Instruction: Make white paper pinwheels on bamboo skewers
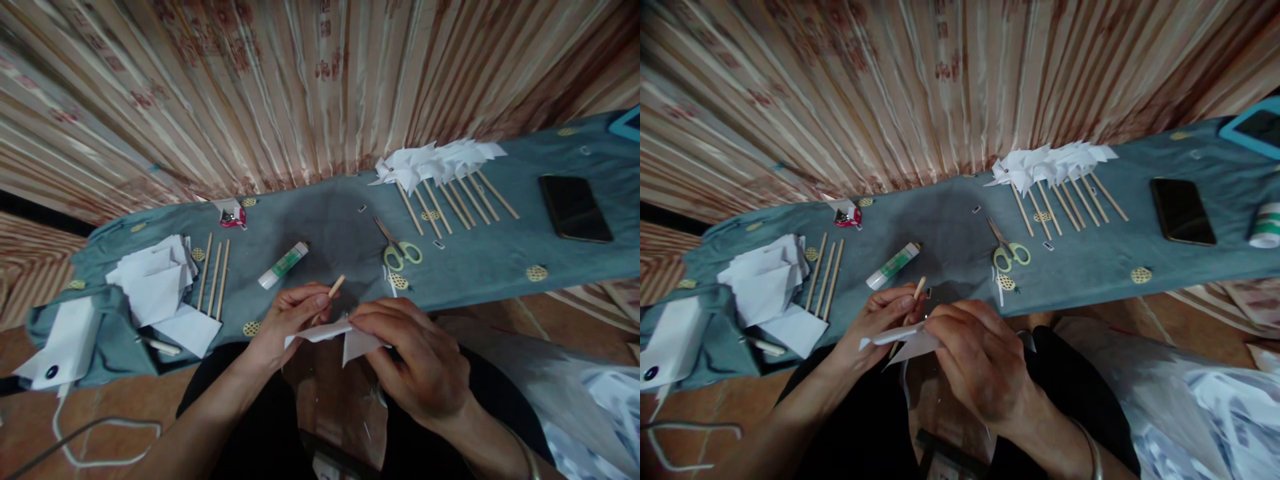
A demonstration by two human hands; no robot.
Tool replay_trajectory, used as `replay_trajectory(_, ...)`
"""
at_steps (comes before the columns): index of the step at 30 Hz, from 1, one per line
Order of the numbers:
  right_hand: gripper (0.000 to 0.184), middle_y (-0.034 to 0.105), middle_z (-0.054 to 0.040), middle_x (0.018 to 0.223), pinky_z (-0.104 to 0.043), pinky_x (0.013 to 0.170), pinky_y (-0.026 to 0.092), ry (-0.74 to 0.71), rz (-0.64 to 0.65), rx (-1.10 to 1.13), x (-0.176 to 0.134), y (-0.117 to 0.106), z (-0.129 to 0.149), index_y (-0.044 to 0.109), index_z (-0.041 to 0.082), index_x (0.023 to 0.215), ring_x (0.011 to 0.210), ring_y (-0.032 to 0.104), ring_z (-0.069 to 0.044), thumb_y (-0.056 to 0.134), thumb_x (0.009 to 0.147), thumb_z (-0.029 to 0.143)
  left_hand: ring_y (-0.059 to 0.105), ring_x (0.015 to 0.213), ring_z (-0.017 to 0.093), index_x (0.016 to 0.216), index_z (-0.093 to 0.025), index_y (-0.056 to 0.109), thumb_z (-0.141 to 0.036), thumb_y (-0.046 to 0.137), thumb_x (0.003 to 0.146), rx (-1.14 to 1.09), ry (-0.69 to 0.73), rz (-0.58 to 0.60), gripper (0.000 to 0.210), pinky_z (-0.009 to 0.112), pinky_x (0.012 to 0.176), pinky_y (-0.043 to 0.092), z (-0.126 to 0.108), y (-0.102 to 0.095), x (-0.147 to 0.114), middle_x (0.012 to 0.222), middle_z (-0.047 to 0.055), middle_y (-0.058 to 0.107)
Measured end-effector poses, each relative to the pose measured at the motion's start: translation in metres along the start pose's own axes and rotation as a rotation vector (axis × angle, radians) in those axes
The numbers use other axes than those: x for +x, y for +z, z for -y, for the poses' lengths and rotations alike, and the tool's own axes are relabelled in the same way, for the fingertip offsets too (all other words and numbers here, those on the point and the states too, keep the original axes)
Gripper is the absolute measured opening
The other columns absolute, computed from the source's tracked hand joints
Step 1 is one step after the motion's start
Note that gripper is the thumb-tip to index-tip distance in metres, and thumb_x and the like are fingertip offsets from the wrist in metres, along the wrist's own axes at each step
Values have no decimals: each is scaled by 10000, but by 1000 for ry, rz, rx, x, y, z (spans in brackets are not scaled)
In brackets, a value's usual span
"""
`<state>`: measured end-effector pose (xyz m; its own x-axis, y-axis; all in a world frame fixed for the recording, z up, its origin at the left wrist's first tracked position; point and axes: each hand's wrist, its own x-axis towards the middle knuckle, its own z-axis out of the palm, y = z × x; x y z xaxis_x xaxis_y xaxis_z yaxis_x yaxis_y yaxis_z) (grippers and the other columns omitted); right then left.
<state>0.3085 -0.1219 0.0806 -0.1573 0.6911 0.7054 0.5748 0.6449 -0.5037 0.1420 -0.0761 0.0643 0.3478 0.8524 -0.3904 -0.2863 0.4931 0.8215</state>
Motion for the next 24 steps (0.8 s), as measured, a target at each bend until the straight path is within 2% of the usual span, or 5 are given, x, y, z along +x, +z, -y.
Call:
replay_trajectory(4, 239, 740, -49, 826, -275, 765, 585, 8, -12, 8, 0, 3, -2, 618, 149, 976, 812, 698, -153, 527, 817, -4, 510, 524, 69, 735, -138, 747, -358, 859, 574, -80, -83, -51, 294, 180, 506, 387, 0, 3, 1, 597, 3, 619)
replay_trajectory(8, 251, 747, -49, 852, -292, 761, 588, 26, -27, 3, 0, 5, -5, 621, 170, 991, 823, 703, -162, 529, 817, 13, 546, 528, 72, 766, -133, 746, -320, 856, 584, -108, -88, -49, 284, 181, 530, 421, 1, 5, 1, 604, 4, 651)
replay_trajectory(14, 267, 744, -64, 848, -300, 769, 582, 22, -50, 25, 0, 8, -9, 627, 148, 990, 821, 706, -168, 523, 800, -8, 555, 509, 85, 754, -140, 754, -360, 863, 556, -92, -123, -63, 316, 196, 508, 429, 0, 7, 1, 601, 11, 667)
replay_trajectory(24, 288, 748, -48, 863, -309, 778, 585, 9, -53, -2, 1, 6, -11, 612, 167, 1032, 847, 707, -170, 523, 814, 2, 472, 492, 60, 769, -170, 780, -368, 854, 579, -85, -101, -25, 284, 186, 481, 348, 1, 6, 1, 595, 13, 647)
